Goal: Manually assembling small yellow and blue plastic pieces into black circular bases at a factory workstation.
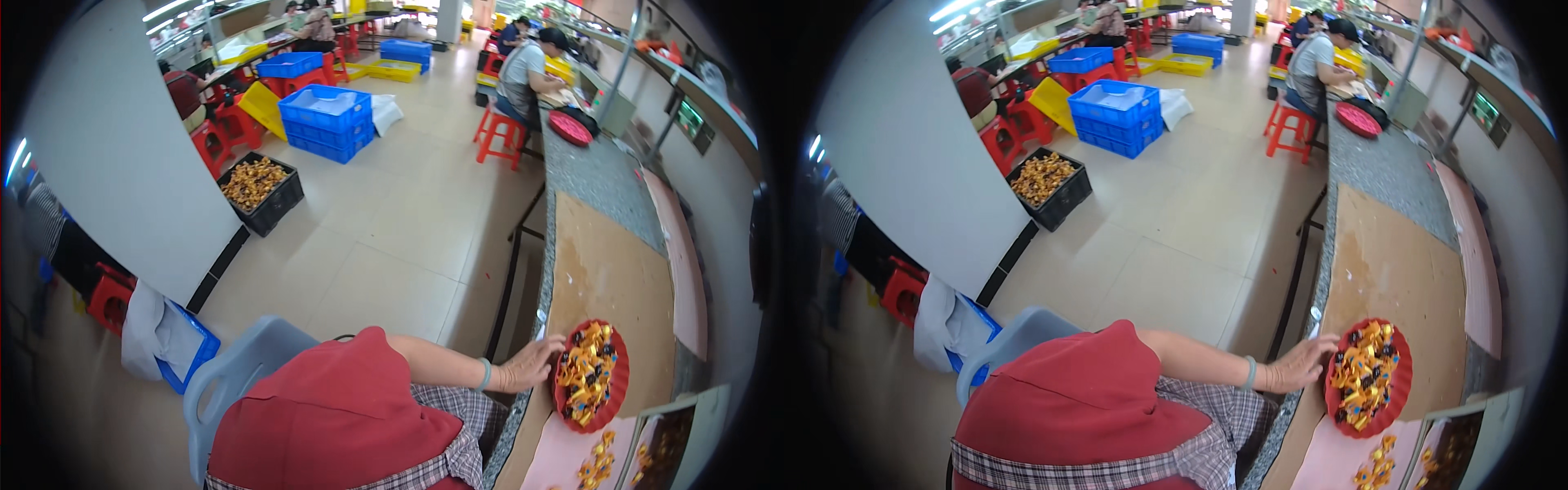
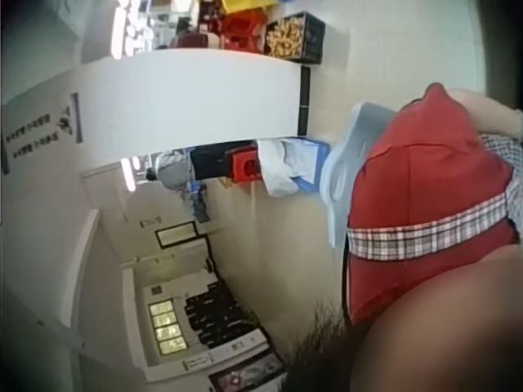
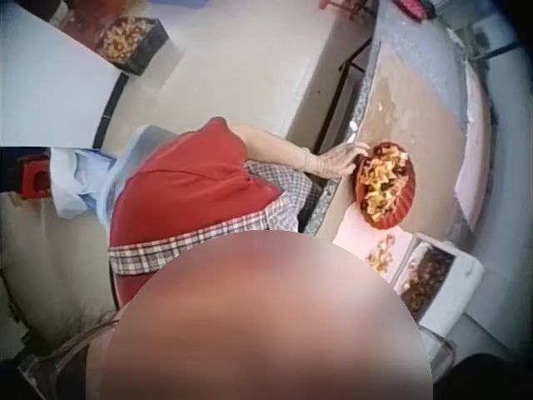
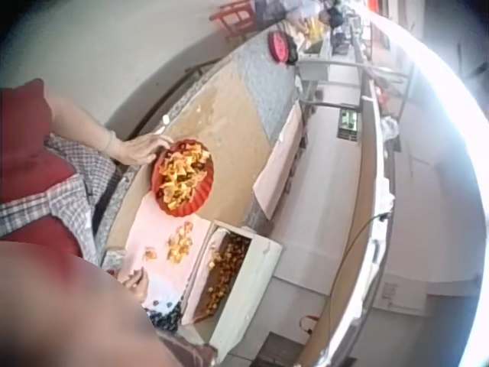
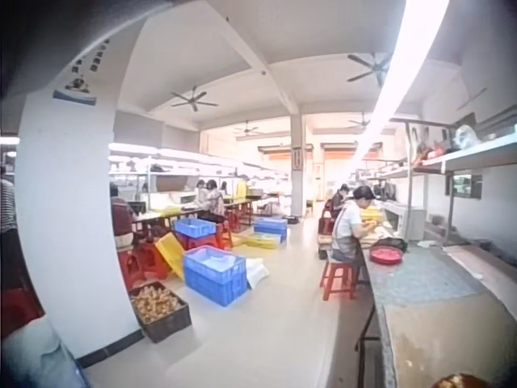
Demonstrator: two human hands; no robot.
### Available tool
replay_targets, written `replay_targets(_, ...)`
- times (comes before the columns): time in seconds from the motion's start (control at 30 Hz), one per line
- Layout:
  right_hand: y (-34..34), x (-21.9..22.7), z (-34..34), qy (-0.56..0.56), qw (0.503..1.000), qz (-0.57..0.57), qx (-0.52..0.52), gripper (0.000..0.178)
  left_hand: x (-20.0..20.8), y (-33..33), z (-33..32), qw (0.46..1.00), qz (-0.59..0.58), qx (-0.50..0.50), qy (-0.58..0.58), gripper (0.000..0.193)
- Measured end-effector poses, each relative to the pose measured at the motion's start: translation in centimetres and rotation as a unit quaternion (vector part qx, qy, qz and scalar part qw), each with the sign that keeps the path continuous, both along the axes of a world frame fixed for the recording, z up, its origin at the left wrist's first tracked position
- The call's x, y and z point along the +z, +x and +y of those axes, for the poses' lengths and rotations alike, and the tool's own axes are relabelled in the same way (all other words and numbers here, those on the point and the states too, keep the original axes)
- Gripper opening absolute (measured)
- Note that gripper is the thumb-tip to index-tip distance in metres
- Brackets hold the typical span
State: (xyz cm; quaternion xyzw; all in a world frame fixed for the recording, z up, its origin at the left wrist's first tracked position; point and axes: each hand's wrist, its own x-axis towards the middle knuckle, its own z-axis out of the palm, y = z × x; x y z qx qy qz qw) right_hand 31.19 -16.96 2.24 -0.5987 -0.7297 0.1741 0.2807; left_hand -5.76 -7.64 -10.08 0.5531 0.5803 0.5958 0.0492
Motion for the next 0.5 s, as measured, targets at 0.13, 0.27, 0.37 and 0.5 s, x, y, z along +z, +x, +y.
replay_targets(0.13,-2.6,2.5,1.2,0.056,0.990,-0.087,0.099,0.019,0.4,0.5,-0.2,1.000,0.022,0.013,-0.013,0.059)
replay_targets(0.27,-2.7,2.0,2.6,0.037,0.990,-0.076,0.116,0.017,1.0,0.1,-0.8,0.999,0.034,0.011,-0.027,0.063)
replay_targets(0.37,-3.2,2.1,3.6,0.038,0.986,-0.070,0.146,0.016,1.0,0.1,-0.5,0.999,0.042,0.009,-0.033,0.064)
replay_targets(0.5,-3.3,1.5,5.2,0.006,0.987,-0.070,0.143,0.017,1.2,0.1,-0.3,0.998,0.048,0.007,-0.026,0.065)
